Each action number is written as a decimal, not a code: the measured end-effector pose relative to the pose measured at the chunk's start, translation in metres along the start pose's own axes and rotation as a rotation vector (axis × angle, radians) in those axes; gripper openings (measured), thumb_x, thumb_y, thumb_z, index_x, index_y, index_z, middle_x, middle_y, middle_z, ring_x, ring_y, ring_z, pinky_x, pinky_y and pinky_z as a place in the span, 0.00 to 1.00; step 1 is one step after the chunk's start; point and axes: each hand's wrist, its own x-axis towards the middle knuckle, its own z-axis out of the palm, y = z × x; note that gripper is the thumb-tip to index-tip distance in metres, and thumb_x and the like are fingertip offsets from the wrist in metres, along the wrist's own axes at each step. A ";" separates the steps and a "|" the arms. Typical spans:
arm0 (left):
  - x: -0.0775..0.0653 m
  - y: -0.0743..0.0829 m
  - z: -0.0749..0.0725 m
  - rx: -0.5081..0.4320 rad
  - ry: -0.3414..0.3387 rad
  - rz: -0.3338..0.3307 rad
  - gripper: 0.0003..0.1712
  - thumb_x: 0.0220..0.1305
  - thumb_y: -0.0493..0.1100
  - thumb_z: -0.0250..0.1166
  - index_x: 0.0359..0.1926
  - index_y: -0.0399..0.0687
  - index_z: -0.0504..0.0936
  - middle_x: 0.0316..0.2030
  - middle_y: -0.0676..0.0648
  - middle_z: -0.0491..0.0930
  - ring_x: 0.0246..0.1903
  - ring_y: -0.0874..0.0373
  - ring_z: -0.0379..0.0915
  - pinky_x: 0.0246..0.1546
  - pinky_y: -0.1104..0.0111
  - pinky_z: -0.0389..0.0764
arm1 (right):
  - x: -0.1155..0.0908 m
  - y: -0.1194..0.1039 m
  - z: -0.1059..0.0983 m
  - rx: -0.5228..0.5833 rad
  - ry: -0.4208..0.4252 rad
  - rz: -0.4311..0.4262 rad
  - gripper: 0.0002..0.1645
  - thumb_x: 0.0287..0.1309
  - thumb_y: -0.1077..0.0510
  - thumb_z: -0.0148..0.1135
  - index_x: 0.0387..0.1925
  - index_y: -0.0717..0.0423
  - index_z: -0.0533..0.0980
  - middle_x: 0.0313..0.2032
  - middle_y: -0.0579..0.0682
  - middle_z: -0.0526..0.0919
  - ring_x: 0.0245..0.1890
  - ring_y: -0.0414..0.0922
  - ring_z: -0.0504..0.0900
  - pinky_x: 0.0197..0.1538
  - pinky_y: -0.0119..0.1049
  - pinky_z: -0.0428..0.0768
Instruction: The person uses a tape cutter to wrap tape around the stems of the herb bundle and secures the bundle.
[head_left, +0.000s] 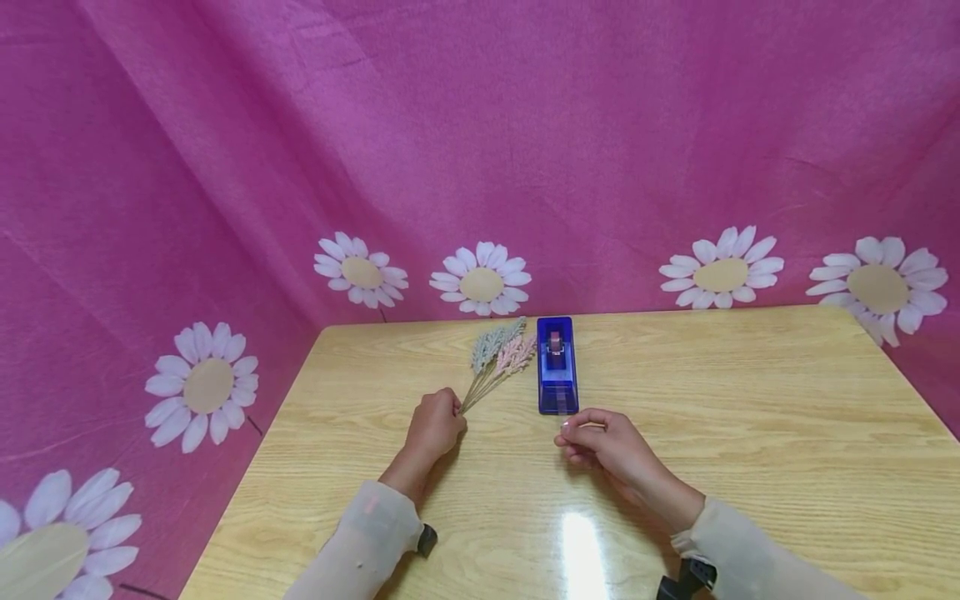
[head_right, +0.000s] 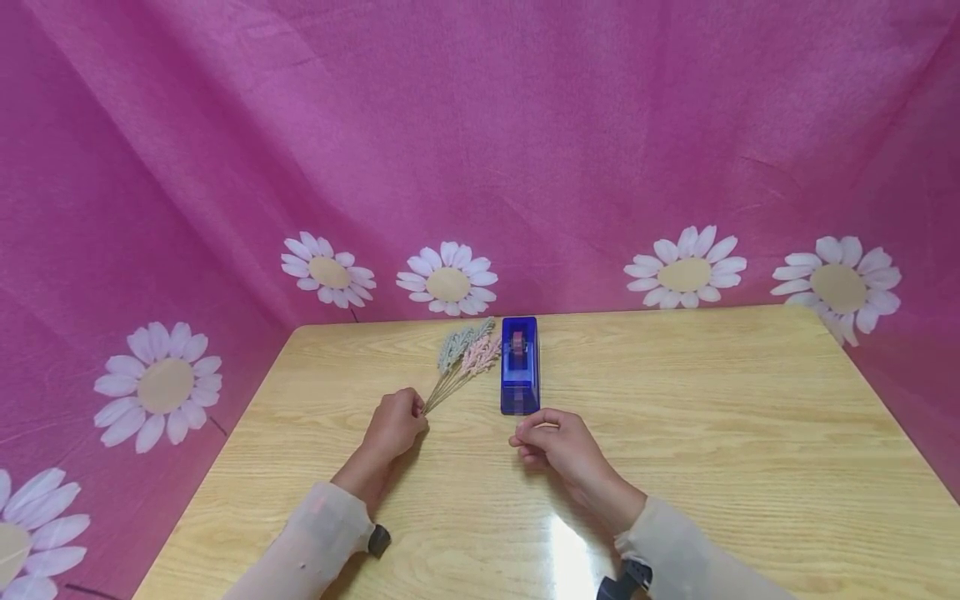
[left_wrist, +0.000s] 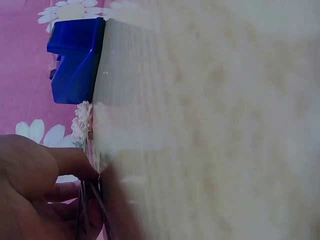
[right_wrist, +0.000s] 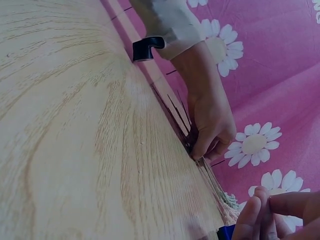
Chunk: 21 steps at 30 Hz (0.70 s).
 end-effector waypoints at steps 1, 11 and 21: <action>0.000 0.000 0.000 -0.007 -0.013 -0.002 0.09 0.53 0.28 0.66 0.29 0.43 0.76 0.26 0.48 0.75 0.25 0.54 0.70 0.27 0.65 0.71 | 0.000 0.000 0.000 -0.002 0.000 0.000 0.04 0.70 0.68 0.59 0.41 0.69 0.78 0.33 0.54 0.89 0.30 0.40 0.85 0.36 0.30 0.84; 0.003 -0.002 -0.012 -0.081 -0.060 -0.004 0.04 0.69 0.33 0.62 0.37 0.37 0.83 0.26 0.49 0.76 0.25 0.57 0.68 0.27 0.68 0.70 | -0.002 -0.005 0.001 -0.005 0.009 0.015 0.06 0.71 0.67 0.59 0.43 0.69 0.78 0.34 0.53 0.89 0.31 0.40 0.85 0.36 0.31 0.85; -0.004 -0.004 -0.029 -0.200 -0.040 0.035 0.09 0.74 0.32 0.57 0.43 0.33 0.84 0.31 0.45 0.84 0.28 0.59 0.71 0.29 0.68 0.73 | -0.001 -0.023 -0.002 -0.075 0.013 -0.031 0.13 0.71 0.64 0.62 0.48 0.73 0.78 0.35 0.52 0.89 0.30 0.37 0.84 0.39 0.32 0.85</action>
